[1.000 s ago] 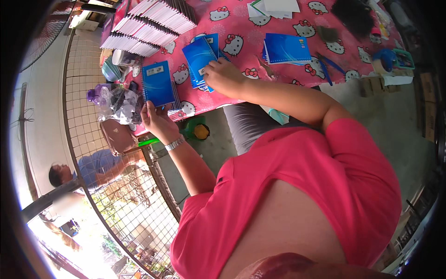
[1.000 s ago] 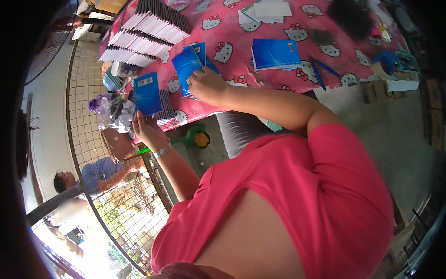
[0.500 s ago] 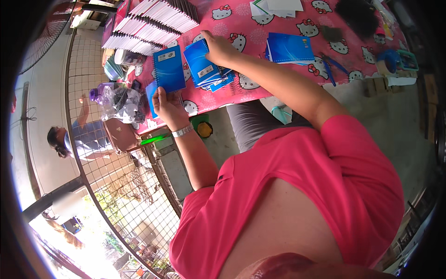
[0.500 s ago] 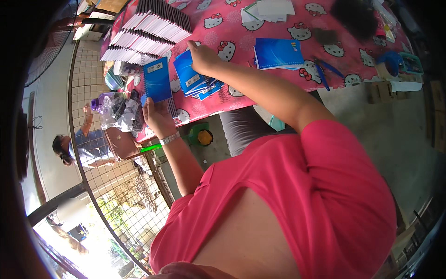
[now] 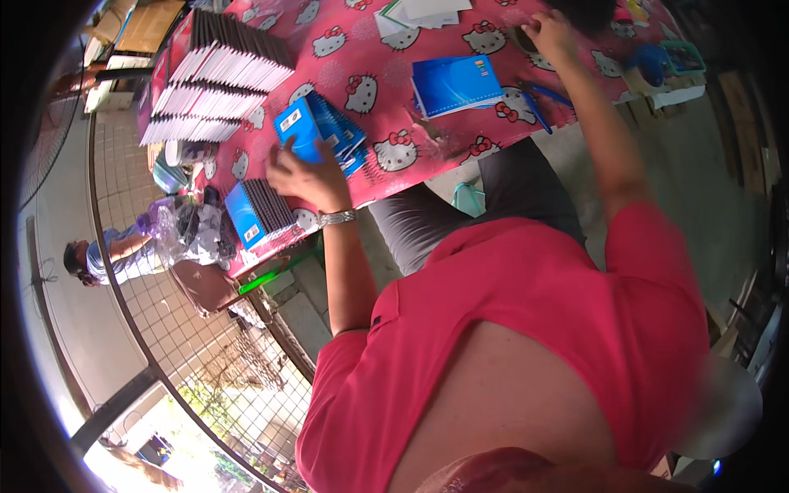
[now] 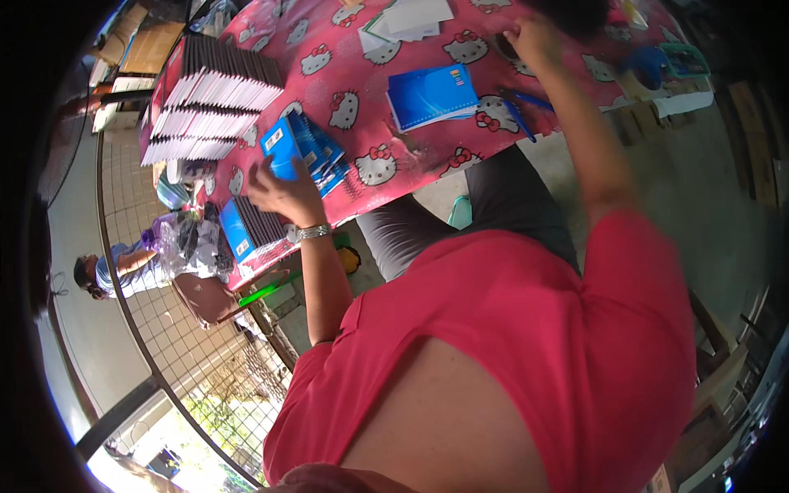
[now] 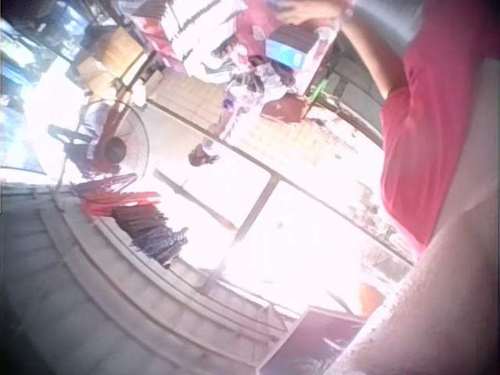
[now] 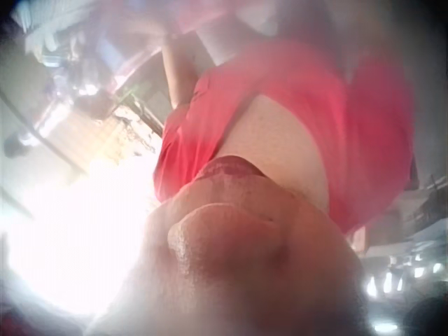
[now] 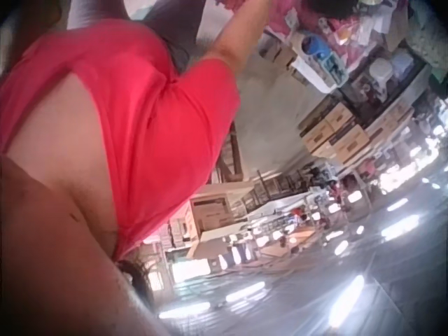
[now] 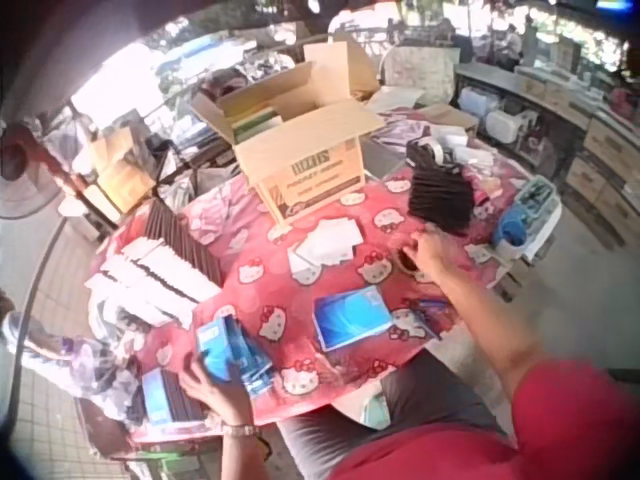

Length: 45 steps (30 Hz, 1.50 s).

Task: The person assembles blue notepads by hand, inserting paper sheets and a cover into a binding spiral and stacking the finished products on a table.

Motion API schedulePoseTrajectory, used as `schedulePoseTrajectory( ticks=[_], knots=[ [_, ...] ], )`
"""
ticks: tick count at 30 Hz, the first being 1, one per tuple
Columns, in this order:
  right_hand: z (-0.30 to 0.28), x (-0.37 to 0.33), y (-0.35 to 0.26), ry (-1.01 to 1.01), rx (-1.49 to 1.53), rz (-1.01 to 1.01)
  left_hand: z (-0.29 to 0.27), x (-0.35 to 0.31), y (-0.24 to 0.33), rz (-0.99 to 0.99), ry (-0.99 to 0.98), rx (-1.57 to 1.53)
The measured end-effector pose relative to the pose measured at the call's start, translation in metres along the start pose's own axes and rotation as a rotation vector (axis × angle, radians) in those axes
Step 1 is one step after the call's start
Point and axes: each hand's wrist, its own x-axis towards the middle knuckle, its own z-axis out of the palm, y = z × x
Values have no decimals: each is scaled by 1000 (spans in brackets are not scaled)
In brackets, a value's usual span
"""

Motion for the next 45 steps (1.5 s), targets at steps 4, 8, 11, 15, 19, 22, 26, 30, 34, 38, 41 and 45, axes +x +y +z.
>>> schedulePoseTrajectory(
  ticks=[4, 8, 11, 15, 19, 22, 26, 30, 34, 38, 41, 45],
  knots=[
    [-13, 8, 20, 73, -52, 158, 10, -9, 86, 552, -475, -494],
    [8, 20, 67, -150, 12, 41, 43, -33, 125, 845, -600, -430],
    [6, 27, 80, -270, -61, -100, 45, -20, 121, 809, -689, -470],
    [-14, 37, 72, 46, 286, -127, 36, 23, 129, 760, -660, -507],
    [-26, 19, 49, 167, 1009, 120, 64, 17, 143, 690, -516, -367],
    [-70, -42, -29, -133, 1117, 214, 63, 7, 151, 662, -472, -281],
    [-86, -119, -121, -363, 1352, 441, 65, 0, 163, 681, -411, -337],
    [-83, -113, -122, -459, 1409, 297, 68, 4, 165, 724, -482, -443],
    [-108, -71, -87, -628, 1081, 87, 66, 12, 156, 757, -543, -536],
    [-83, -56, -81, -146, 962, -410, 63, 13, 160, 782, -569, -596],
    [-86, -50, -87, -289, 1060, -403, 62, 12, 155, 781, -575, -593],
    [-94, -42, -79, -384, 992, -466, 65, 12, 152, 777, -594, -597]
  ],
)
